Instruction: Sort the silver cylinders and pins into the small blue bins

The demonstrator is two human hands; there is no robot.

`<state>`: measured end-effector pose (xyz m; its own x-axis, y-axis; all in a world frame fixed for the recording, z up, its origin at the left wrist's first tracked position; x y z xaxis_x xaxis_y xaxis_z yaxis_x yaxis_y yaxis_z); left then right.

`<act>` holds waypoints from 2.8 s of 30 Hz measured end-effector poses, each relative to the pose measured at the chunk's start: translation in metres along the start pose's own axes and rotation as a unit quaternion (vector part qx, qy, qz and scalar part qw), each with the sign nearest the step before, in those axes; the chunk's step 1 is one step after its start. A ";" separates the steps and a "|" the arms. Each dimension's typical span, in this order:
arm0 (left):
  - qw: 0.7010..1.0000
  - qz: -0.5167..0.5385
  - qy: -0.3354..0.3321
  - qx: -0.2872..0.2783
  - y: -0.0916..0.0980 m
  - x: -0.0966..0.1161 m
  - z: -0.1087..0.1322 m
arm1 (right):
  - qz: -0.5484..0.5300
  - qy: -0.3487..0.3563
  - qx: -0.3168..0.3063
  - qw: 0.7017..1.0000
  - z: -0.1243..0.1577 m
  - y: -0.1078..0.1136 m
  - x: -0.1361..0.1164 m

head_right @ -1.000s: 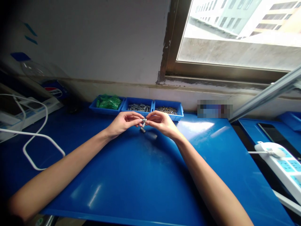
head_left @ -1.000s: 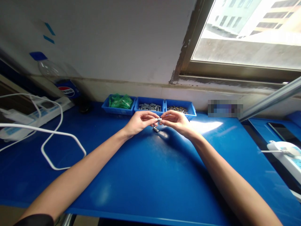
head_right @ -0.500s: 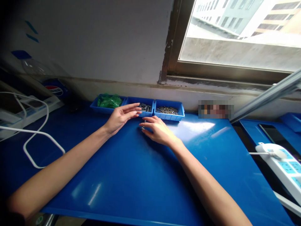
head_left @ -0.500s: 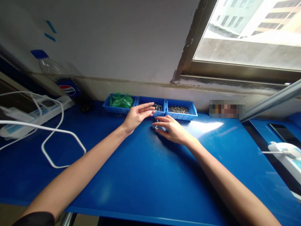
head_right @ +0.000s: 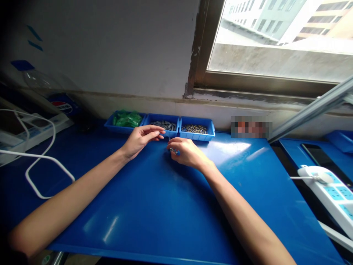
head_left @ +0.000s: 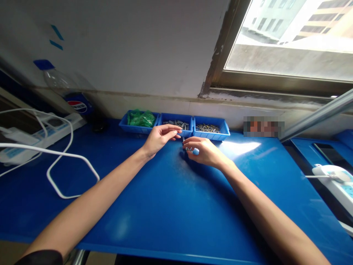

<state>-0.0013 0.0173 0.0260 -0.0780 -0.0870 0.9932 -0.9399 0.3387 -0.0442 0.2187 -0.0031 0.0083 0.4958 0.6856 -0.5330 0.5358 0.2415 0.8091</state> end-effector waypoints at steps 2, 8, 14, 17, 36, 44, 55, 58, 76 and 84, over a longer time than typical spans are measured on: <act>1.000 -0.010 -0.001 0.000 0.000 0.000 0.000 | -0.036 -0.004 0.023 0.999 0.000 0.002 0.002; 1.000 -0.028 0.000 -0.002 0.000 0.000 0.001 | -0.144 -0.094 0.070 0.983 -0.002 0.012 0.007; 0.997 -0.052 0.015 -0.055 -0.001 -0.001 0.002 | -0.333 -0.183 0.148 0.913 -0.004 0.019 0.004; 0.996 -0.056 0.016 -0.071 -0.002 -0.002 0.002 | -0.406 -0.207 0.153 0.877 -0.002 0.019 0.007; 0.994 -0.049 -0.021 -0.099 -0.007 -0.007 0.002 | -0.490 -0.165 0.125 0.847 -0.005 0.009 -0.007; 1.000 -0.021 -0.022 -0.001 -0.002 -0.008 0.000 | -0.373 -0.154 0.136 0.905 -0.007 0.003 0.001; 0.996 0.040 -0.049 0.063 0.006 -0.011 -0.006 | 0.017 0.006 0.045 0.999 -0.002 -0.009 0.002; 0.997 0.041 -0.041 0.050 0.002 -0.007 -0.003 | 0.073 0.017 0.009 0.997 -0.002 -0.012 0.003; 0.997 -0.068 -0.039 0.020 0.000 -0.012 0.002 | 0.077 -0.070 -0.017 0.994 0.001 0.007 0.008; 0.995 -0.094 -0.028 -0.020 -0.007 -0.033 0.009 | -0.220 -0.135 0.072 0.964 0.001 0.008 0.013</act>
<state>0.0050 0.0095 -0.0075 0.0784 -0.2037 0.9759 -0.9260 0.3478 0.1470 0.2301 0.0066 0.0073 0.3483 0.3314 -0.8768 0.8144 0.3563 0.4581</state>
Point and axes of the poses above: each hand's wrist, its own z-axis away from the middle knuckle, its own y-axis out of the back of the hand, x = y × z, the point moved 1 cm from there along -z, towards the middle knuckle, and after that the axes turned 6 degrees about -x, right-handed, at the moved point
